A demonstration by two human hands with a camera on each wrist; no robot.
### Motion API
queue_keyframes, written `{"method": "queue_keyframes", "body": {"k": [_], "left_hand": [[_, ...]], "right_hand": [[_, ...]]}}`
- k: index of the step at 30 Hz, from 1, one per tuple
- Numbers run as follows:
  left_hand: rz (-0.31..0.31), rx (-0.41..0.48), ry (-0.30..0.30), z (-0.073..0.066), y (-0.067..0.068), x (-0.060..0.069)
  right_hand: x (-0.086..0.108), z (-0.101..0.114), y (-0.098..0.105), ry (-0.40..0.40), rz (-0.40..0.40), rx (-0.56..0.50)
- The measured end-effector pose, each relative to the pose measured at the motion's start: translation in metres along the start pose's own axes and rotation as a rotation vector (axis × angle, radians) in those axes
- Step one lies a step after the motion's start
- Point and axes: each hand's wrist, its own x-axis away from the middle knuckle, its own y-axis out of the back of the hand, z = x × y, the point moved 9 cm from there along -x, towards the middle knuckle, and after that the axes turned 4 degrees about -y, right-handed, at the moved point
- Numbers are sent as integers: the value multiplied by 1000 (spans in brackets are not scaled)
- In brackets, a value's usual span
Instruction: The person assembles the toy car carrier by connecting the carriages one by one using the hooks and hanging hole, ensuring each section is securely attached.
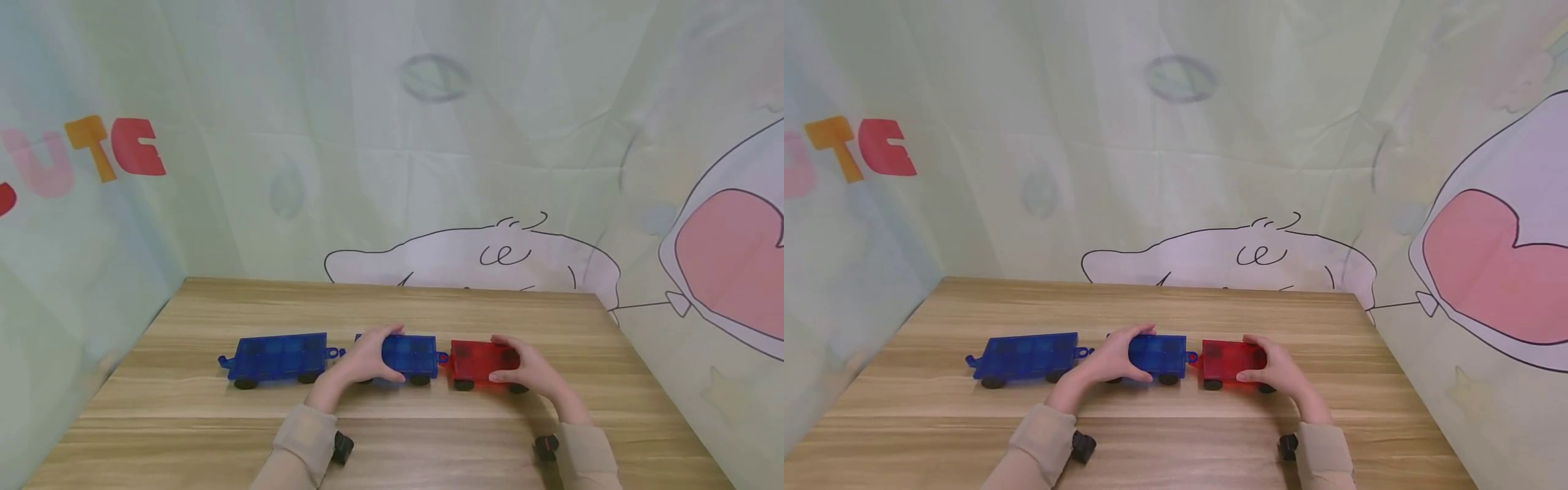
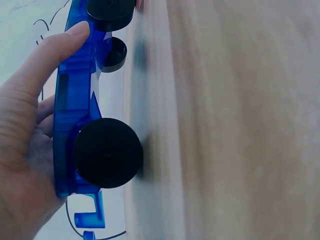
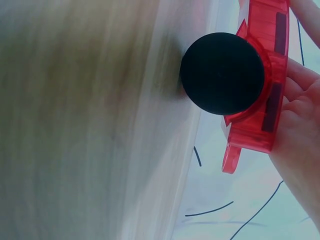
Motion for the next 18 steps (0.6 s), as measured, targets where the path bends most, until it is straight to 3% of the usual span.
{"method": "queue_keyframes", "body": {"k": [18], "left_hand": [[11,-42,21,0,-1,0]], "right_hand": [[3,4,1,1,6,7]]}}
